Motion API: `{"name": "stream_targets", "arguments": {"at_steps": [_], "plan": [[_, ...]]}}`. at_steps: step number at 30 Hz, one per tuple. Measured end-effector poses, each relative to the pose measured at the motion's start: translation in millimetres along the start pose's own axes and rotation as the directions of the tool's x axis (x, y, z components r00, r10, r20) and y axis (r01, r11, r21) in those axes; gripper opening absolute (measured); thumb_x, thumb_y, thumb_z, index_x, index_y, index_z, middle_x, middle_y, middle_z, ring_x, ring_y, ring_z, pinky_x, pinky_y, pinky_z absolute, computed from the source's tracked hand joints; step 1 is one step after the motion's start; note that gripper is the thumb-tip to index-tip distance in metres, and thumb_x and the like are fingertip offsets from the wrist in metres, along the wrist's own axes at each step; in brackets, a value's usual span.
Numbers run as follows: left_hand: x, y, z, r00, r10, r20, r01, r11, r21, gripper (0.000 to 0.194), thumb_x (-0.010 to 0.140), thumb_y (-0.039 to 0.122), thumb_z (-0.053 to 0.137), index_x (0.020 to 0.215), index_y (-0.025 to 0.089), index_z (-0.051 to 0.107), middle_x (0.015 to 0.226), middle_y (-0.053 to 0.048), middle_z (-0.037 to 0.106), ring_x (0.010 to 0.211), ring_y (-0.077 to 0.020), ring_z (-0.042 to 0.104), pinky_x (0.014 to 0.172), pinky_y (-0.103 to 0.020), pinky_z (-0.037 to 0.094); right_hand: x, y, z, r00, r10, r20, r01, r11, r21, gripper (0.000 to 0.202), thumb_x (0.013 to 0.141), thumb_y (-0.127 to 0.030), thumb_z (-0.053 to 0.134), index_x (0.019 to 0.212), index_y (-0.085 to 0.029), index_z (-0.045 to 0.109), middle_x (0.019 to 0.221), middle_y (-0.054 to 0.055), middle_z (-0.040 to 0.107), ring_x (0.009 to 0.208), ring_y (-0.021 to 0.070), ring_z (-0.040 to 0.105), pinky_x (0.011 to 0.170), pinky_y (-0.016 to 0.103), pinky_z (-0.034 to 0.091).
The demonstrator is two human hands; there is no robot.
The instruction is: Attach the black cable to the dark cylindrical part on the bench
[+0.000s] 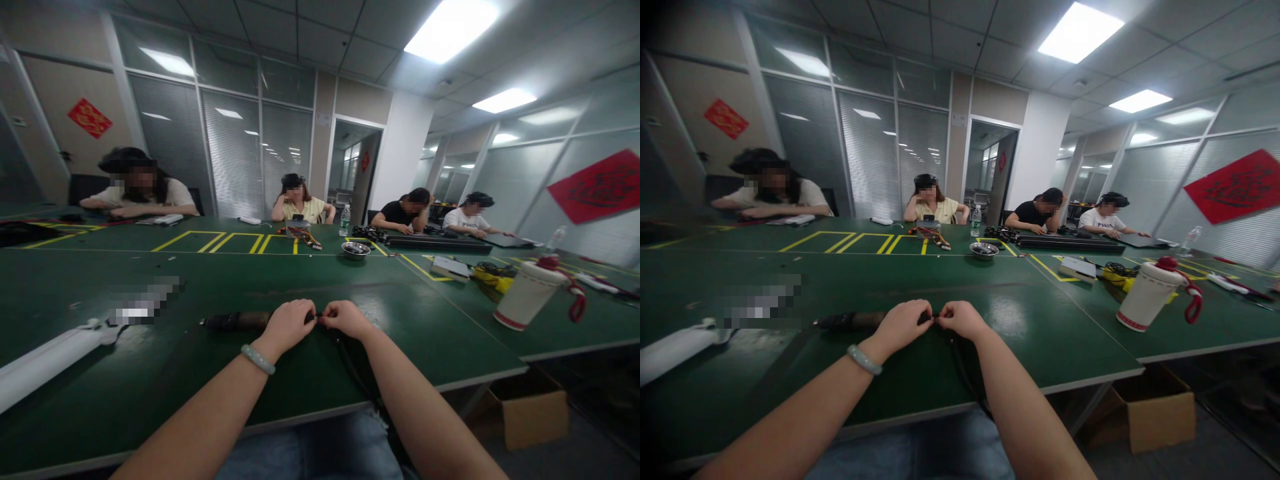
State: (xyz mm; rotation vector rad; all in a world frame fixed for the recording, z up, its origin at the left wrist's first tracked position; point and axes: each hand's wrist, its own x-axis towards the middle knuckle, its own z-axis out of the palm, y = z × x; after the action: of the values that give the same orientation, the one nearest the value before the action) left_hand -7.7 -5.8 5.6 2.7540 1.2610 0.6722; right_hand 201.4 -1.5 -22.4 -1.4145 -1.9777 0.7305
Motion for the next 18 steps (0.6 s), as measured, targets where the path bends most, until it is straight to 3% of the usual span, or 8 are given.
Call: {"name": "stream_targets", "arguments": {"at_steps": [5,12,18], "plan": [[0.3,-0.8,0.7,0.999,0.052,0.013,-0.052,0.999,-0.012,0.006,0.086,0.022,0.055,0.090,0.023,0.060,0.094,-0.001,0.064,0.089,-0.0174,0.059,0.080,-0.031,0.041,-0.4,-0.3,-0.1,1.000,-0.024,-0.008,0.023,0.999,-0.022,0.015,0.076,-0.032,0.069,0.078,-0.017,0.068,0.070,0.000,0.068,0.063,0.0121,0.061,0.056,0.020,0.043],[-0.6,1.2,-1.5,1.000,-0.001,0.020,0.001,1.000,-0.007,0.016,0.084,0.024,0.059,0.099,0.023,0.059,0.100,-0.003,0.064,0.094,-0.0193,0.059,0.083,-0.032,0.042,-0.6,-0.9,0.1,1.000,-0.017,-0.005,0.017,1.000,-0.024,0.016,0.076,-0.034,0.069,0.078,-0.018,0.067,0.071,0.000,0.068,0.064,0.0122,0.061,0.054,0.020,0.041],[0.2,2.2,-4.0,0.998,-0.002,0.058,0.002,1.000,0.001,0.009,0.085,0.024,0.056,0.093,0.022,0.060,0.099,-0.003,0.064,0.092,-0.0183,0.059,0.080,-0.031,0.042,-0.7,-1.2,0.6,1.000,-0.009,-0.004,0.009,1.000,-0.022,0.015,0.076,-0.032,0.069,0.078,-0.017,0.067,0.071,0.000,0.068,0.064,0.0117,0.061,0.055,0.019,0.041]]}}
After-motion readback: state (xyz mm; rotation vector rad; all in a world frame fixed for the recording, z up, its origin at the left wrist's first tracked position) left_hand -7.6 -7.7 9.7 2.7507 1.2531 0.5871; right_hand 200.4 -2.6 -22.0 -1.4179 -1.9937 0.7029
